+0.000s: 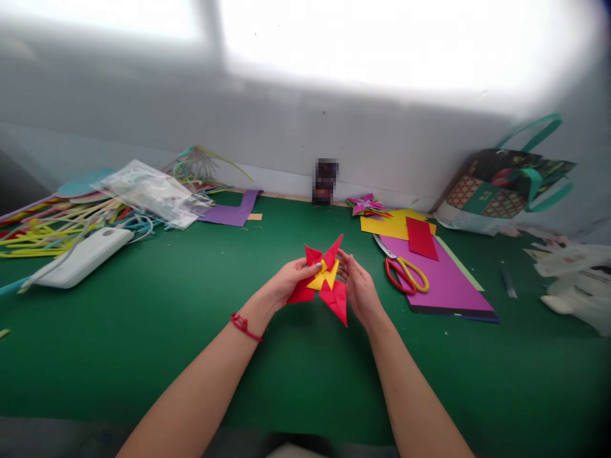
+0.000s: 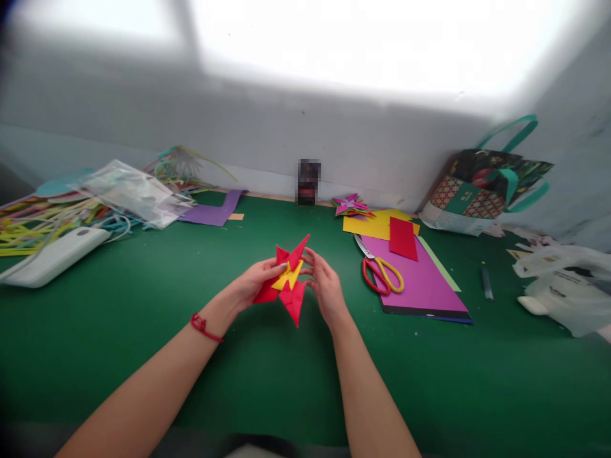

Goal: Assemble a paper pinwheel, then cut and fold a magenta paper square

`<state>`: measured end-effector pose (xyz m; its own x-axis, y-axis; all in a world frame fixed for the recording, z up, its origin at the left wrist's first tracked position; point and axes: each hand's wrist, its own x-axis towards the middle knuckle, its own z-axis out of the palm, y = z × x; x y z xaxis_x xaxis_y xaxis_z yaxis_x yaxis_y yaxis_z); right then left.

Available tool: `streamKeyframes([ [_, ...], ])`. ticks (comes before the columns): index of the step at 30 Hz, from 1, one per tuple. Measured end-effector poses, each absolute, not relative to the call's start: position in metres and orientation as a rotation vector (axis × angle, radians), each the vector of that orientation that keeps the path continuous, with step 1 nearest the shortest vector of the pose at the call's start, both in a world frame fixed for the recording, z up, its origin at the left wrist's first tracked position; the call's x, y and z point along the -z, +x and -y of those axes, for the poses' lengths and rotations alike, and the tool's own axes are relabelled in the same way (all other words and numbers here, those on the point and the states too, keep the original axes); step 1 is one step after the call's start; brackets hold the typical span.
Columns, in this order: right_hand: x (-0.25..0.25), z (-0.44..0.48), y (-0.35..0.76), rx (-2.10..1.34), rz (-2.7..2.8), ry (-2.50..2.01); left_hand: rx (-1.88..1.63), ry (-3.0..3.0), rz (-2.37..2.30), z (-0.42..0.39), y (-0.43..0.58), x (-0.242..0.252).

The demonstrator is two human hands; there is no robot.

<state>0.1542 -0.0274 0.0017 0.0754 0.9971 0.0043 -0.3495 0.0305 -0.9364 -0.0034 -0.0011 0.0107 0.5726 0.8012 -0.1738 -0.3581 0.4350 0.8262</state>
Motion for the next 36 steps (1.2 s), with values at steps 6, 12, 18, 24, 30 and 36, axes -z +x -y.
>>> streamKeyframes([
  [6,-0.004,0.033,0.153,-1.341,1.015,-0.977,-0.588,0.655,-0.544,0.003,0.0,0.001],
  [12,-0.007,0.033,0.156,-1.095,1.153,-1.118,-0.405,0.735,-0.512,0.006,0.001,0.011],
  [18,0.002,0.029,0.159,-0.942,1.172,-1.268,-0.693,0.792,-0.745,-0.008,-0.009,0.013],
  [24,0.004,0.03,0.161,-0.871,1.151,-1.365,-0.678,0.879,-0.63,-0.017,-0.031,-0.016],
  [30,0.003,0.03,0.158,-0.83,1.13,-1.389,-0.628,1.03,-0.539,-0.009,-0.035,-0.026],
  [36,0.004,0.03,0.155,-0.796,1.113,-1.421,-0.698,1.066,-0.563,-0.006,-0.024,-0.014],
])
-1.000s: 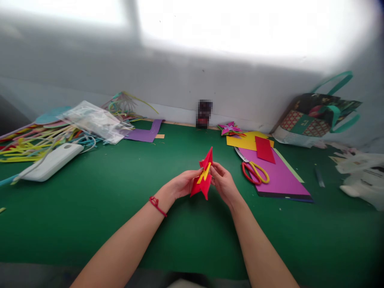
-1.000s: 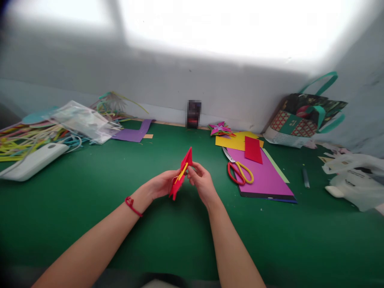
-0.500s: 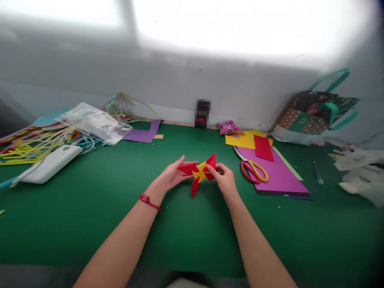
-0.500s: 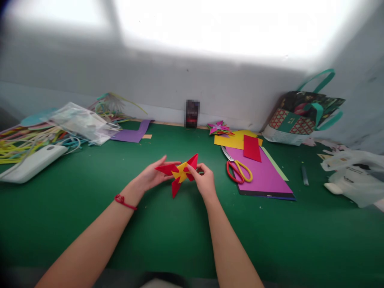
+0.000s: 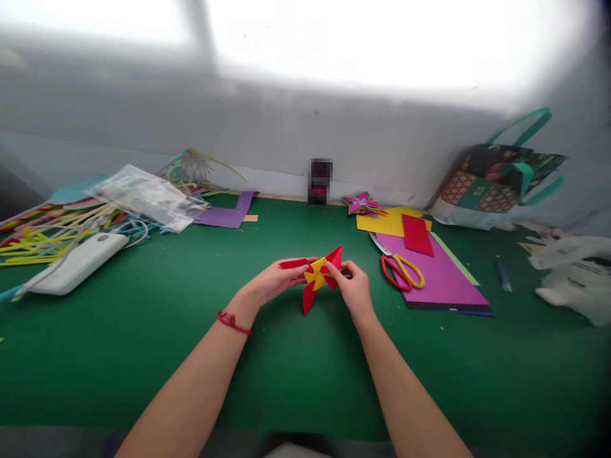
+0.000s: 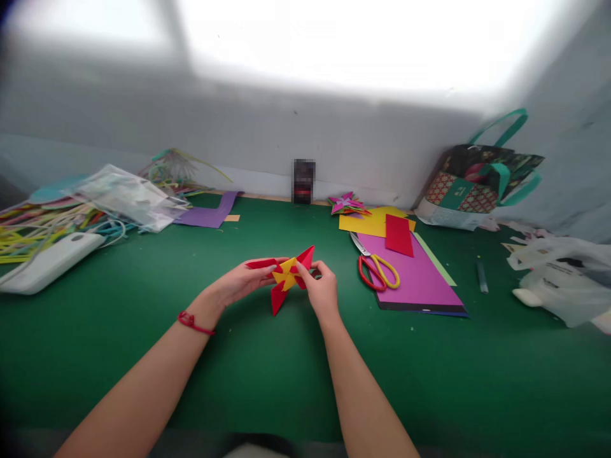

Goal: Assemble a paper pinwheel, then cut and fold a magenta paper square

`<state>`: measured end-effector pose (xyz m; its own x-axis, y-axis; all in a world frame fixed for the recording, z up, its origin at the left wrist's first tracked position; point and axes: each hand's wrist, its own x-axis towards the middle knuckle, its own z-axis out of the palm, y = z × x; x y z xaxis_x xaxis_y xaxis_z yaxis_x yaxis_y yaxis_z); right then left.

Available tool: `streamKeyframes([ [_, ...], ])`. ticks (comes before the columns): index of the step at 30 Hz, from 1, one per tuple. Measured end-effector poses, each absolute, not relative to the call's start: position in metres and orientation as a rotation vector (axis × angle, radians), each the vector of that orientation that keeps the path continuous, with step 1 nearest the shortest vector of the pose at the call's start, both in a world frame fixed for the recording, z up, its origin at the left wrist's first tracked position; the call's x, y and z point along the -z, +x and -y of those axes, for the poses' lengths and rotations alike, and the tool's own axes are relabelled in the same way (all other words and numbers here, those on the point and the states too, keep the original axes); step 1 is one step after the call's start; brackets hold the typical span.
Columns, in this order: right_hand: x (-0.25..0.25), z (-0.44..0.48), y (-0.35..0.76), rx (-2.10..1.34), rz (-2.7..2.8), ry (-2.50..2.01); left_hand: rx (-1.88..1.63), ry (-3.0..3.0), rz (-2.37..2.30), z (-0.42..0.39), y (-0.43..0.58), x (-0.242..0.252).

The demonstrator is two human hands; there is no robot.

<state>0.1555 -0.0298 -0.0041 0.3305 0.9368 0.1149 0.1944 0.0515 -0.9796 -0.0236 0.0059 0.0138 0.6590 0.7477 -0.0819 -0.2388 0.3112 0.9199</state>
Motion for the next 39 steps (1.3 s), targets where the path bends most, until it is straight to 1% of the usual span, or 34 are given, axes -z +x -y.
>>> streamKeyframes([
  [7,0.007,0.028,0.162,-0.85,1.1,-1.342,-0.842,1.012,-0.683,-0.006,-0.009,0.0],
  [13,0.01,0.024,0.17,-0.92,1.028,-1.339,-0.815,1.035,-0.694,-0.007,-0.011,0.001],
  [18,0.013,0.025,0.168,-0.902,1.062,-1.295,-0.8,1.038,-0.676,-0.007,-0.011,0.002],
  [27,0.01,0.028,0.16,-1.008,0.92,-1.246,-0.74,1.051,-0.663,-0.006,-0.012,0.003],
  [35,0.009,0.031,0.159,-1.025,0.912,-1.227,-0.787,1.18,-0.733,-0.008,-0.008,0.007],
  [39,0.01,0.03,0.16,-0.985,0.927,-1.247,-0.894,1.25,-0.807,-0.007,-0.001,0.007],
])
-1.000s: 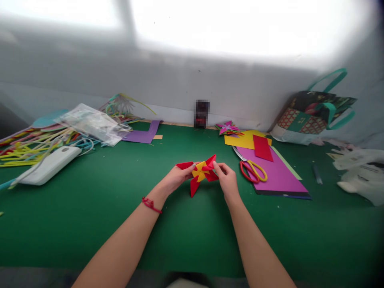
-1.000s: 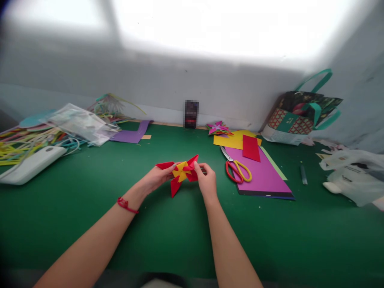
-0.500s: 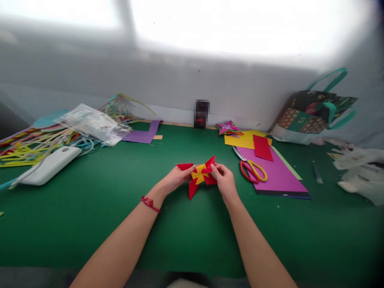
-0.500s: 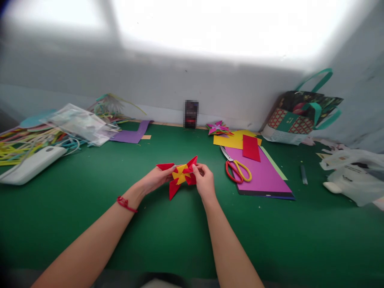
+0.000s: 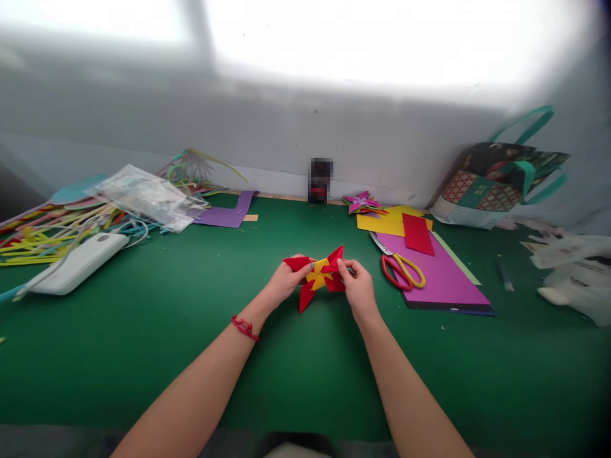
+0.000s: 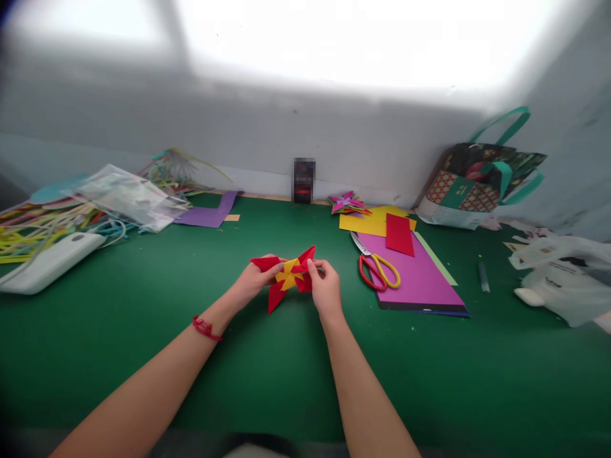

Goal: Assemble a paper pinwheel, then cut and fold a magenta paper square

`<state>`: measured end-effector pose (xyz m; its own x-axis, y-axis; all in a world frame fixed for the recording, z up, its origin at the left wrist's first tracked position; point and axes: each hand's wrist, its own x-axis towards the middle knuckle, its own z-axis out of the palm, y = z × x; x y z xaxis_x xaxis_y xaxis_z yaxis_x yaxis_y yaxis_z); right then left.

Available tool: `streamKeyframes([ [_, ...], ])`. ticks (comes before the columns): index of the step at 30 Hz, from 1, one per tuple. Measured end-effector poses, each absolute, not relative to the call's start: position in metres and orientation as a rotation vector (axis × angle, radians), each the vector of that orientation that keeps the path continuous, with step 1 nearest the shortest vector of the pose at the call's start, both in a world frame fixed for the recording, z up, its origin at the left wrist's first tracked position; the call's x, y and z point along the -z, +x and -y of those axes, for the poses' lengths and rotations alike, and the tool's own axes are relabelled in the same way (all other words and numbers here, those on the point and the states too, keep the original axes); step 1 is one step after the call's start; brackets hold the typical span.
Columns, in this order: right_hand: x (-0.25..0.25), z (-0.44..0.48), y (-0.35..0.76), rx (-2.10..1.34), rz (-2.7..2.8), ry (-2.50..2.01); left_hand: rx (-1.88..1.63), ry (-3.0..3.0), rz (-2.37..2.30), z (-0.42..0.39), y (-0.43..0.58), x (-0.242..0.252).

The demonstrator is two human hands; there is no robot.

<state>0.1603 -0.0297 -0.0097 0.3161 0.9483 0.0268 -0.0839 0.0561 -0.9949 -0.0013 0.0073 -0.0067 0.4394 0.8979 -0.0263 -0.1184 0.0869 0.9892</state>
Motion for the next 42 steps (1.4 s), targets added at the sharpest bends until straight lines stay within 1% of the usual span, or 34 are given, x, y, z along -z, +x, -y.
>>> streamKeyframes([
  [8,0.012,0.029,0.16,-0.982,0.902,-1.244,-0.932,1.28,-0.857,-0.008,0.0,0.007],
  [22,0.009,0.032,0.159,-1.02,0.901,-1.225,-0.745,1.116,-0.724,-0.007,-0.008,0.009],
  [29,0.012,0.029,0.16,-1.026,0.874,-1.243,-0.787,1.253,-0.739,-0.005,-0.008,0.006],
  [32,0.011,0.027,0.165,-1.031,0.863,-1.239,-0.69,1.247,-0.616,-0.005,-0.015,0.001],
  [36,0.004,0.027,0.172,-1.139,0.882,-1.144,-0.553,1.037,-0.395,-0.01,-0.029,-0.006],
  [42,-0.002,0.035,0.163,-1.224,1.088,-1.143,-0.612,1.07,-0.62,-0.013,-0.026,-0.005],
])
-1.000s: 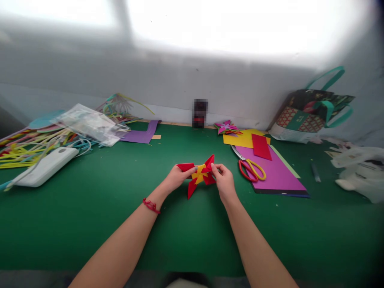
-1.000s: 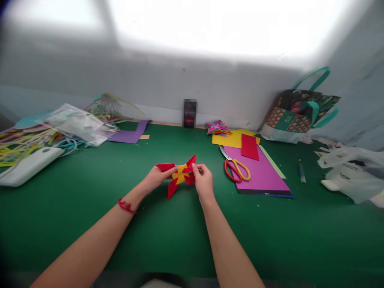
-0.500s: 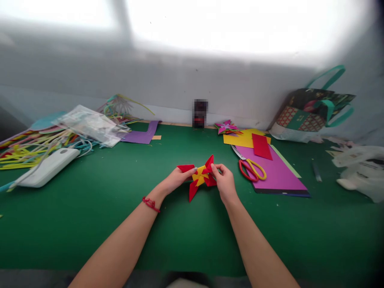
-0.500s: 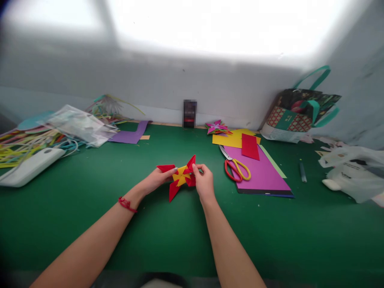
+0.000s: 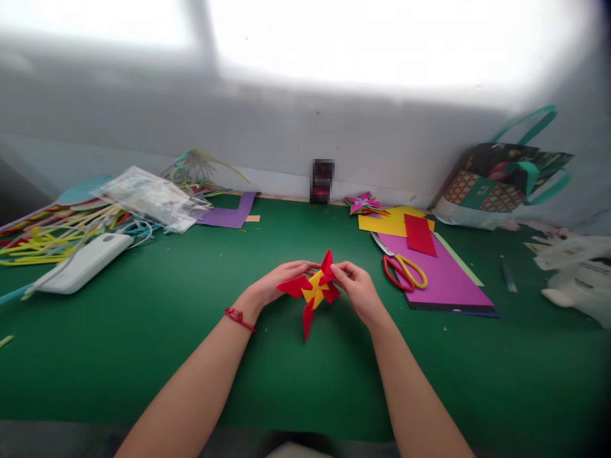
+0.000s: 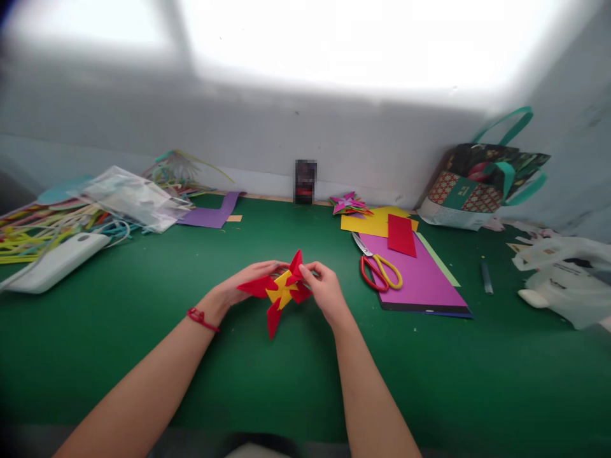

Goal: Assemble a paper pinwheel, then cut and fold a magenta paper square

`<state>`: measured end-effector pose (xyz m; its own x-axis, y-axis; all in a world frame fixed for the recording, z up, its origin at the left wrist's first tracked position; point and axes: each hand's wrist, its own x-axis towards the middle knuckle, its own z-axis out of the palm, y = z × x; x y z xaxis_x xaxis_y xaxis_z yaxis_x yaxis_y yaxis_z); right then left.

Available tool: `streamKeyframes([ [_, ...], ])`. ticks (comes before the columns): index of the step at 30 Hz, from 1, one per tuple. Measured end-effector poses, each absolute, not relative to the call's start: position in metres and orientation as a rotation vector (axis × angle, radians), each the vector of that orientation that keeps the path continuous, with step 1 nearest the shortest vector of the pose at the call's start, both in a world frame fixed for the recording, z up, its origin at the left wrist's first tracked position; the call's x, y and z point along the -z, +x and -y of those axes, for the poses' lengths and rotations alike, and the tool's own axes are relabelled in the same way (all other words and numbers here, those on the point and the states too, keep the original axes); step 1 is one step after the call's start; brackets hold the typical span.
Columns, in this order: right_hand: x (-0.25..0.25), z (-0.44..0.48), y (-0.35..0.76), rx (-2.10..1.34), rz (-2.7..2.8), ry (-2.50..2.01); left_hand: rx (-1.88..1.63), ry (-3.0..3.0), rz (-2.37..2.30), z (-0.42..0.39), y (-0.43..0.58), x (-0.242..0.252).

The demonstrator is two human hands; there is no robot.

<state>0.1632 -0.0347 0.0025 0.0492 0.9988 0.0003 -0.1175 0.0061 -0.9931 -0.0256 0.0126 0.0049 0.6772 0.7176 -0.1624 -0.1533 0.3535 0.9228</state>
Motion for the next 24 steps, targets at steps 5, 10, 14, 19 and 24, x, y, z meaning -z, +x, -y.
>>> streamKeyframes([
  [5,-0.0046,0.0388,0.1569,-1.24,1.168,-1.13,-0.586,1.181,-0.719,-0.0093,-0.0165,-0.0023],
  [10,-0.007,0.0398,0.1563,-1.2,1.191,-1.149,-0.56,1.163,-0.707,-0.0089,-0.0175,-0.0018],
  [14,-0.0071,0.0399,0.1557,-1.163,1.222,-1.155,-0.582,1.214,-0.727,-0.0092,-0.0167,-0.0015],
  [19,-0.0046,0.039,0.155,-1.138,1.227,-1.18,-0.558,1.246,-0.728,-0.0075,-0.0155,-0.003],
  [24,-0.0018,0.0382,0.1547,-1.123,1.247,-1.179,-0.575,1.3,-0.679,-0.0061,-0.0159,-0.0035],
])
